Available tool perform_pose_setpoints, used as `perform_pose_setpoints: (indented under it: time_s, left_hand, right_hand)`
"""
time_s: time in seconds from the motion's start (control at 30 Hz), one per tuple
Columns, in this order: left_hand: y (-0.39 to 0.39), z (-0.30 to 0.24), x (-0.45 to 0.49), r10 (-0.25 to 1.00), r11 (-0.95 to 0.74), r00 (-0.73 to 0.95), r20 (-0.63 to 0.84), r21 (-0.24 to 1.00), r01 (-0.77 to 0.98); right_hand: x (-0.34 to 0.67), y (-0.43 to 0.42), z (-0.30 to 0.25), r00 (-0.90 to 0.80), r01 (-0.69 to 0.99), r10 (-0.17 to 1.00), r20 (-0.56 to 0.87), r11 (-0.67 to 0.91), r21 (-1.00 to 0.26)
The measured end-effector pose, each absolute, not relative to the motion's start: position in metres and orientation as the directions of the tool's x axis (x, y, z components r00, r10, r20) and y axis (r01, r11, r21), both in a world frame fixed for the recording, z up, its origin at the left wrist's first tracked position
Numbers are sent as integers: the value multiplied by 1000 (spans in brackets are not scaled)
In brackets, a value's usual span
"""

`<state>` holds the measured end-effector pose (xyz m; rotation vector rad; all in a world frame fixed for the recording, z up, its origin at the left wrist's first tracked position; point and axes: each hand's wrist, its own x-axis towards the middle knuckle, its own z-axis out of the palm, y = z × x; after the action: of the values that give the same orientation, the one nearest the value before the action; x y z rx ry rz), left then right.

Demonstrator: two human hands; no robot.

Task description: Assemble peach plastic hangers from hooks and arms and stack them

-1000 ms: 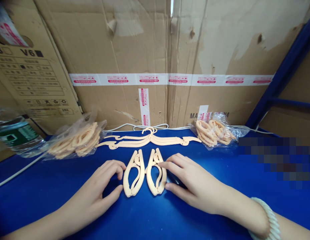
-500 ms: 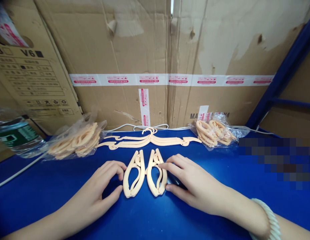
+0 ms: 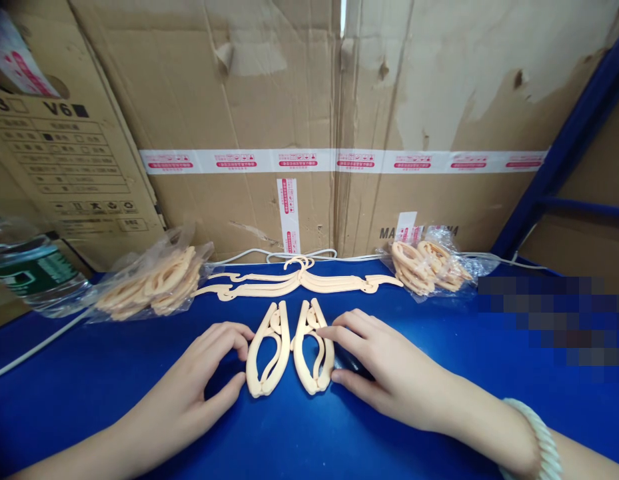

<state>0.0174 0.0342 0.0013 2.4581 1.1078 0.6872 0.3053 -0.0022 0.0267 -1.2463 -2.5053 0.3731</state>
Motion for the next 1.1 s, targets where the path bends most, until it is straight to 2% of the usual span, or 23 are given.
perform_pose_setpoints:
  time_s: [0.23,0.43,0.77,1.0,1.1]
  left_hand:
    - [33,2,17,772,-631,538,339,506,588]
    - [31,4,17,767,-635,552,327,509,581]
    - [29,4,16,768,-638,528,362,500,586]
    - [30,2,17,762,-645,534,366,504,575]
    - [30,0,16,757,-652,536,375,502,569]
  right_hand:
    - [309,0,26,-561,706,798,219,600,-377]
    - [312,3,24,-548,707,791,271,612,-354]
    - [350,43,7,-404,837,820,404,510,-198]
    - [358,54,-4,-398,880,881,257,446,-166]
    - [356,54,-6,-414,875,865,284,465,-139]
